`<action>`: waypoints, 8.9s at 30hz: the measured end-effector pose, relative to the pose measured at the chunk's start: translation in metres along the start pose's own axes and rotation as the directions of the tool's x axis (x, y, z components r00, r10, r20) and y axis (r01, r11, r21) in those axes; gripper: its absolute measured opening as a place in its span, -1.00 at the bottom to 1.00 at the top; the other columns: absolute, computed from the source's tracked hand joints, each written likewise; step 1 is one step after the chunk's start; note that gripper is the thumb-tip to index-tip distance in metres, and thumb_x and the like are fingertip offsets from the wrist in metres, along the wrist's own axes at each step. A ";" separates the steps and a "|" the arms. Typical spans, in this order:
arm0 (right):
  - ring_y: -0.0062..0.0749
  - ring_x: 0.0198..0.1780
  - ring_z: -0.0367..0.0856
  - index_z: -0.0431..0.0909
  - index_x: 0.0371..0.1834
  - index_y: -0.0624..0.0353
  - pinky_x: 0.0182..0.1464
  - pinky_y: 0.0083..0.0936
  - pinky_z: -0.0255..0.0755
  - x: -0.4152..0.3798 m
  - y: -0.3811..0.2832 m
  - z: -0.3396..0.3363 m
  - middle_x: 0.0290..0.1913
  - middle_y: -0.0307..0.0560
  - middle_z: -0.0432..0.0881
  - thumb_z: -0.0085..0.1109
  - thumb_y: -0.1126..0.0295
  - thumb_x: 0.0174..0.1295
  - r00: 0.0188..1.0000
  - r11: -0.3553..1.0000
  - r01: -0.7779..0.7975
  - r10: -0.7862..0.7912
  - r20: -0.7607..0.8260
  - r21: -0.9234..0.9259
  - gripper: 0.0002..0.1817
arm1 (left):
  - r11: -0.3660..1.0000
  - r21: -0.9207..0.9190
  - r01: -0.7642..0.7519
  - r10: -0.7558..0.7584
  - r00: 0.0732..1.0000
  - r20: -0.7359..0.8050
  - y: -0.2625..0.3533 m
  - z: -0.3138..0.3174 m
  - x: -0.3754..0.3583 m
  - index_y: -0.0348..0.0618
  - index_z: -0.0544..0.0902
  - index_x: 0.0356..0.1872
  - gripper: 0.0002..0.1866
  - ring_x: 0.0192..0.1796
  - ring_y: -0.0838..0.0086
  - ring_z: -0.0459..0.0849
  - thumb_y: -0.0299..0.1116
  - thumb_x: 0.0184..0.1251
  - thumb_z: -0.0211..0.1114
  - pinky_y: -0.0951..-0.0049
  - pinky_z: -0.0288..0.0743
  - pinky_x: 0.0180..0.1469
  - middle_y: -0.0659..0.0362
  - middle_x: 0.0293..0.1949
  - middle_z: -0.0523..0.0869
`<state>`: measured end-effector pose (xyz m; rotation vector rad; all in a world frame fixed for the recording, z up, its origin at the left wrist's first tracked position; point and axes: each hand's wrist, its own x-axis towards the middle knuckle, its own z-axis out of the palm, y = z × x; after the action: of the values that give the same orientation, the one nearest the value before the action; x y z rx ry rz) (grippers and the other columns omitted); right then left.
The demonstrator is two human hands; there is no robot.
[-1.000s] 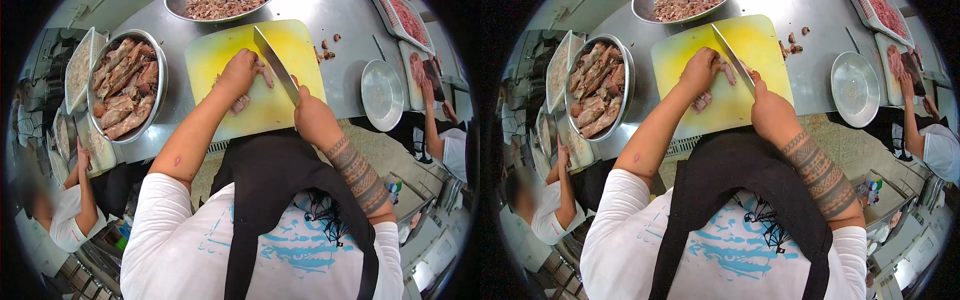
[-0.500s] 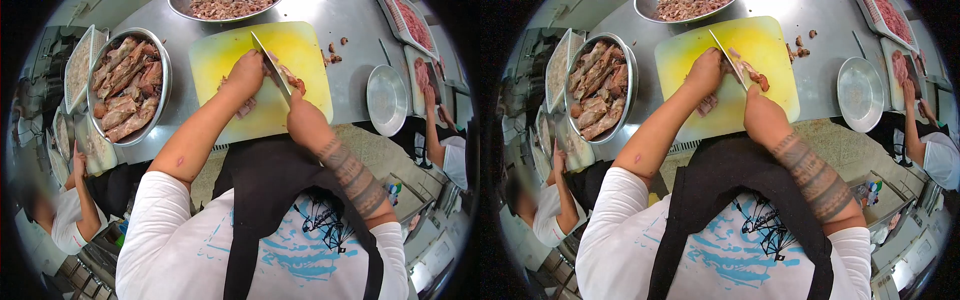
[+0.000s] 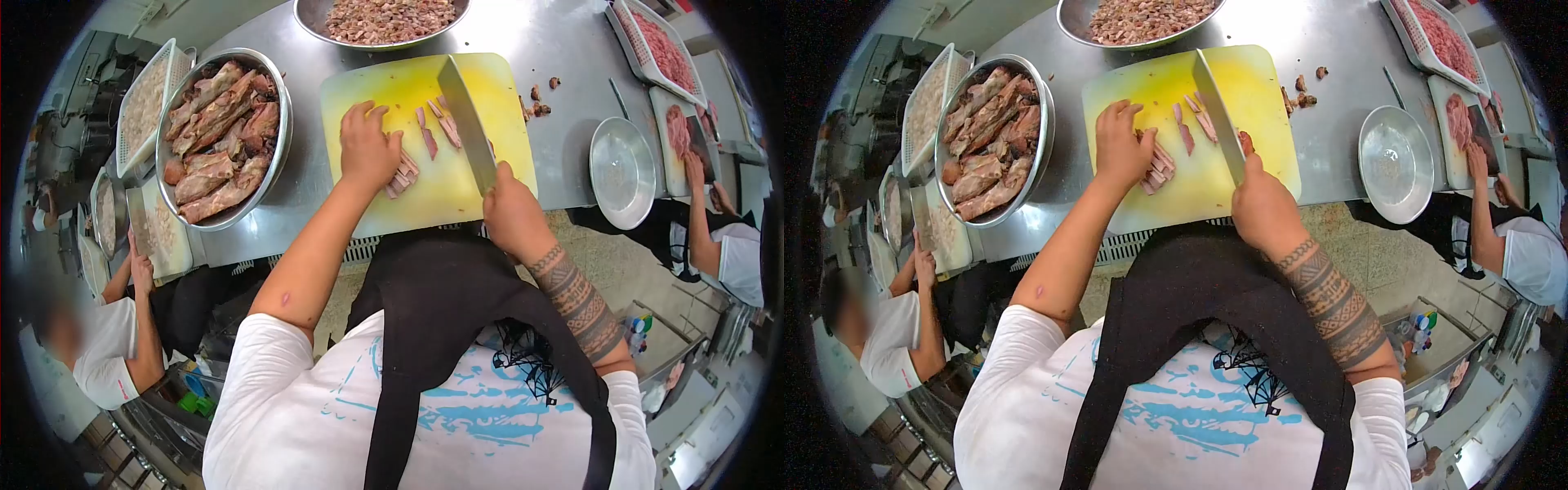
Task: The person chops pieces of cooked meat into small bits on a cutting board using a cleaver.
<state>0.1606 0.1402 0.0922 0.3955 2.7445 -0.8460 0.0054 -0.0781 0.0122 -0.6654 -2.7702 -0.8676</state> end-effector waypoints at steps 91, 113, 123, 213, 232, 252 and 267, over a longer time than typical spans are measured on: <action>0.30 -0.33 0.72 0.31 -0.04 0.28 -0.25 0.12 0.59 -0.003 -0.011 -0.024 -0.42 0.28 0.70 0.11 0.47 0.36 0.987 0.971 0.158 -0.154 0.036 -0.180 -0.77 | 0.987 -0.158 0.023 -0.028 0.999 -0.025 0.024 0.019 -0.005 -0.21 0.68 -0.27 -0.83 -0.02 -0.02 0.63 -0.35 0.24 0.45 0.03 0.51 0.11 -0.05 -0.17 0.69; 0.23 -0.40 0.73 0.33 -0.09 0.26 -0.35 0.02 0.61 -0.012 -0.008 -0.004 -0.51 0.21 0.66 0.10 0.49 0.36 0.983 0.959 0.184 -0.185 0.017 -0.215 -0.82 | 0.997 -0.041 0.070 -0.075 0.989 -0.124 -0.032 -0.005 -0.028 -0.18 0.68 -0.02 -0.70 0.15 -0.03 0.58 -0.29 0.32 0.46 0.06 0.45 0.26 -0.06 0.07 0.65; 0.36 -0.35 0.71 0.32 -0.09 0.36 -0.28 0.11 0.60 0.008 0.002 0.025 -0.43 0.34 0.69 0.08 0.49 0.35 0.988 0.974 0.142 -0.127 0.090 -0.179 -0.80 | 0.997 -0.054 0.061 -0.069 0.988 -0.141 -0.027 0.001 -0.021 -0.19 0.68 0.02 -0.70 0.22 -0.01 0.58 -0.28 0.37 0.46 0.06 0.41 0.31 -0.06 0.10 0.66; 0.40 -0.21 0.68 0.36 0.09 0.35 -0.15 0.19 0.52 0.013 0.040 0.015 -0.31 0.43 0.68 0.09 0.42 0.42 0.994 0.994 0.101 -0.099 0.051 -0.032 -0.71 | 0.642 -0.066 -0.764 0.697 0.546 0.464 -0.029 0.001 0.028 -0.22 0.28 0.61 0.10 0.56 -0.08 0.32 0.32 0.20 0.40 -0.23 0.15 0.54 -0.12 0.49 0.43; 0.35 -0.23 0.72 0.22 0.42 0.51 -0.15 0.13 0.58 0.049 -0.009 0.014 -0.30 0.43 0.70 0.10 0.49 0.32 0.956 0.941 0.275 -0.244 0.164 -0.200 -0.38 | 0.932 0.310 0.189 -0.261 0.942 0.209 0.050 0.022 -0.020 -0.36 0.14 0.63 0.25 0.63 -0.07 0.22 0.21 0.08 0.59 -0.40 -0.07 0.60 -0.19 0.55 0.33; 0.35 -0.19 0.72 0.41 0.12 0.28 -0.10 0.12 0.57 0.024 0.036 0.001 -0.28 0.36 0.72 0.15 0.33 0.46 0.960 0.970 0.242 -0.245 0.139 0.036 -0.69 | 0.966 0.260 0.010 0.001 0.999 -0.044 0.008 0.039 -0.024 -0.38 0.18 0.63 0.17 0.68 -0.12 0.13 0.47 0.34 0.21 -0.22 -0.19 0.69 -0.21 0.57 0.33; 0.33 -0.22 0.70 0.46 0.14 0.30 -0.21 0.07 0.50 0.003 0.042 -0.054 -0.33 0.31 0.70 0.11 0.33 0.52 0.986 0.965 0.098 -0.127 0.108 0.244 -0.71 | 0.990 -0.106 -0.089 0.094 0.995 0.040 0.069 0.041 -0.012 -0.21 0.61 0.18 -0.54 0.23 -0.04 0.61 -0.27 0.31 0.47 0.02 0.47 0.32 -0.06 0.14 0.65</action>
<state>0.1630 0.2058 0.1131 0.2223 2.5791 -1.1943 0.0471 -0.0088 0.0093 -0.8325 -2.7241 -0.9955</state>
